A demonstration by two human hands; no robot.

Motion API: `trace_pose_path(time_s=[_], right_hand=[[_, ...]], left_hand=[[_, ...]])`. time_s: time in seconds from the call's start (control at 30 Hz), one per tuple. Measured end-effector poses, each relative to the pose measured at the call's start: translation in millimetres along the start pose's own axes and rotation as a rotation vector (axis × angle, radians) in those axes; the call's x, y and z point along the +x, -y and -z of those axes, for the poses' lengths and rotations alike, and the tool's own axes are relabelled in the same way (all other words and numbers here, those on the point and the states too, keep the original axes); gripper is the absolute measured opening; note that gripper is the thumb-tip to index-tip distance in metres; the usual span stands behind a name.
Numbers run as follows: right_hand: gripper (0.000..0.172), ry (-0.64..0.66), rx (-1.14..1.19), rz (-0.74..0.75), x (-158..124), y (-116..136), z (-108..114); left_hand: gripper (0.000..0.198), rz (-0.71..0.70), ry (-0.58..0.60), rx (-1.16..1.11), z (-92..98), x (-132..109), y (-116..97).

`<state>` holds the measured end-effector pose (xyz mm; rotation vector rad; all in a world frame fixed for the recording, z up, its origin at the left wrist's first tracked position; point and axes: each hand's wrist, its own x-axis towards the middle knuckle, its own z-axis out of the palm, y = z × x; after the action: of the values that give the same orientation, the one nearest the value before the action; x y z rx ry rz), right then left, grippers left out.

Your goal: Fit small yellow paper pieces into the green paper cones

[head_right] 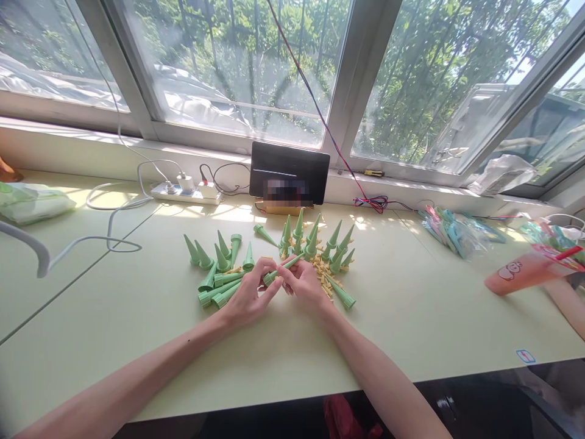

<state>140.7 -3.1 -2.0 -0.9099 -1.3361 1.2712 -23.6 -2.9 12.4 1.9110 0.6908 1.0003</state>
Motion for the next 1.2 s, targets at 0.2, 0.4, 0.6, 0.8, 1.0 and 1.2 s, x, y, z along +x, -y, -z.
trace_pose_path(time_s=[0.2, 0.4, 0.6, 0.8, 1.0, 1.2], right_hand=[[0.026, -0.001, -0.005, 0.009, -0.3, 0.5, 0.8], [0.026, -0.002, -0.004, 0.017, 0.1, 1.8, 0.8], [0.027, -0.003, 0.005, 0.015, 0.6, 2.8, -0.8], [0.026, -0.011, -0.014, -0.001, 0.0, 1.2, 0.7], [0.027, -0.014, -0.024, 0.012, 0.1, 1.8, -0.6], [0.029, -0.021, -0.039, -0.007, 0.6, 2.5, -0.2]], left_hand=[[0.014, -0.019, 0.007, 0.007, 0.1, -1.4, 0.7], [0.013, -0.03, 0.017, 0.008, 0.2, -1.3, 2.2], [0.013, -0.043, 0.015, 0.008, 0.8, -0.5, 1.6], [0.013, -0.036, 0.009, 0.037, 1.3, -0.8, 2.4], [0.013, -0.042, 0.009, 0.013, 0.2, -0.5, 2.3], [0.011, -0.036, 0.015, 0.023, 0.7, -0.4, 1.0]])
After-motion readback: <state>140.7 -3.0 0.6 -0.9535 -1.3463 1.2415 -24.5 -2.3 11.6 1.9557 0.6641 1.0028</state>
